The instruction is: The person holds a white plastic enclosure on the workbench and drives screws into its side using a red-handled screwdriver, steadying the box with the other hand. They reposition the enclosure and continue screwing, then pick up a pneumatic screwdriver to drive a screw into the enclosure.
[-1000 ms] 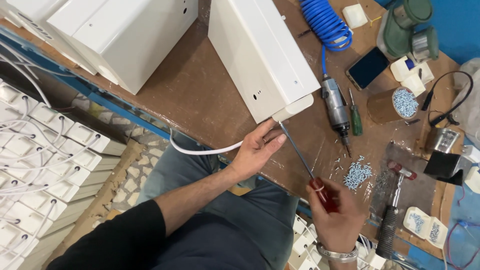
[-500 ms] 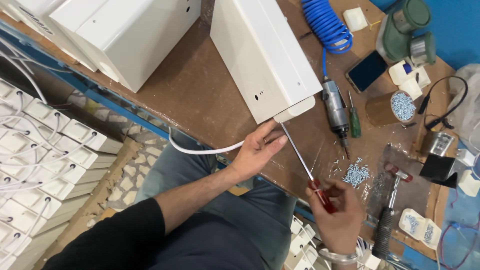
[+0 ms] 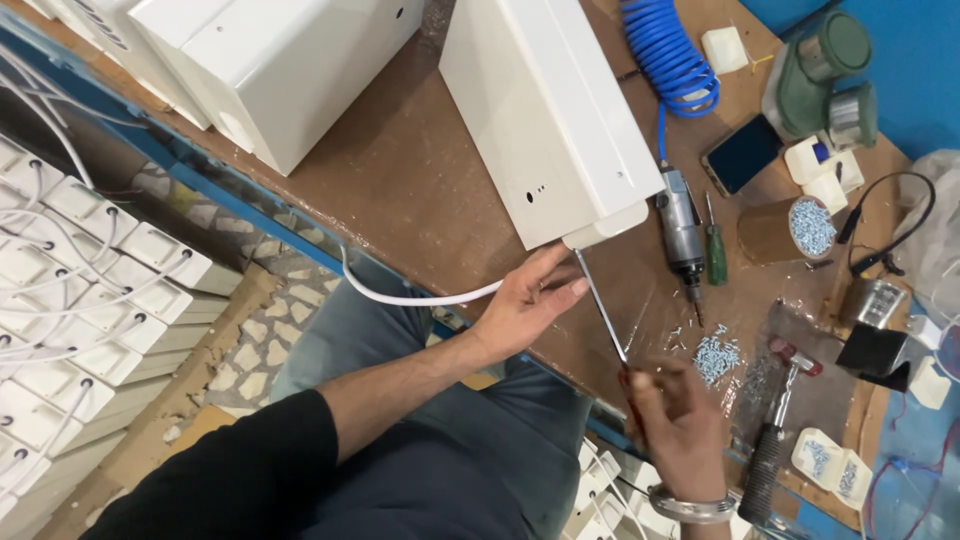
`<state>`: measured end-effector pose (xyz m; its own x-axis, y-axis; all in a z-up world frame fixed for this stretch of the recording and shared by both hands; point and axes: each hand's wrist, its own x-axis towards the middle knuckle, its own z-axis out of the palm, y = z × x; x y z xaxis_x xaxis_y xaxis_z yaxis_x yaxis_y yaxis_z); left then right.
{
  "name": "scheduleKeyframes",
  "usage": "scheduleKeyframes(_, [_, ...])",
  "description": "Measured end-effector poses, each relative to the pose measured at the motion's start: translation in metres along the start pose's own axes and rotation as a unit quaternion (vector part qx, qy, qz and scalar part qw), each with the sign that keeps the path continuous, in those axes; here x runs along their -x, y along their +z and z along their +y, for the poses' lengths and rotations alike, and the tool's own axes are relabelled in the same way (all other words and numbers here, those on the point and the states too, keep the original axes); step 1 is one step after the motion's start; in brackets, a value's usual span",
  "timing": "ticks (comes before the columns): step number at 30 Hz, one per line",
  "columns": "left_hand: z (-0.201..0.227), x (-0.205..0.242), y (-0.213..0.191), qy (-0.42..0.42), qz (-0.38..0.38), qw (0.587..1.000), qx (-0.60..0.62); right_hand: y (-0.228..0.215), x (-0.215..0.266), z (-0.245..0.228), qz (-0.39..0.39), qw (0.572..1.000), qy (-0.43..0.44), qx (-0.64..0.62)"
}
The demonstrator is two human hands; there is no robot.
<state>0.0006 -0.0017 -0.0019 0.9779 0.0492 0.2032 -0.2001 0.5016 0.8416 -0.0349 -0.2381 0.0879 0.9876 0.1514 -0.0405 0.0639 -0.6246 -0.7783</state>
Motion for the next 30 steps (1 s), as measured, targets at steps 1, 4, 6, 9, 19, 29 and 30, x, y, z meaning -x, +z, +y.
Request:
scheduleKeyframes(1, [-0.002, 0.0, -0.001, 0.004, -0.002, 1.0, 0.003, -0.005, -0.002, 0.013, -0.064, 0.99, 0.122, -0.023])
scheduleKeyframes(4, [-0.01, 0.0, -0.001, 0.019, -0.004, 1.0, -0.004, -0.002, -0.004, 0.028, -0.037, 0.995, 0.092, 0.021])
scheduleKeyframes(6, [-0.011, 0.0, -0.001, 0.022, 0.001, 1.0, 0.001, 0.005, -0.002, -0.024, 0.036, 0.993, 0.008, 0.109])
scheduleKeyframes(9, [-0.01, 0.001, -0.001, 0.016, 0.003, 1.0, -0.004, 0.014, 0.004, -0.059, 0.123, 0.969, -0.107, 0.186])
scheduleKeyframes(19, [0.001, -0.001, -0.002, -0.023, -0.01, 0.999, -0.025, 0.001, 0.019, 0.011, 0.005, 0.96, 0.099, -0.264])
scheduleKeyframes(29, [-0.004, 0.001, -0.002, 0.008, -0.018, 0.999, 0.036, -0.001, 0.006, -0.012, -0.185, 0.82, 0.142, -0.523])
scheduleKeyframes(30, [-0.002, 0.001, -0.002, -0.003, -0.009, 0.999, 0.037, 0.005, 0.009, -0.016, -0.088, 0.946, 0.029, -0.311])
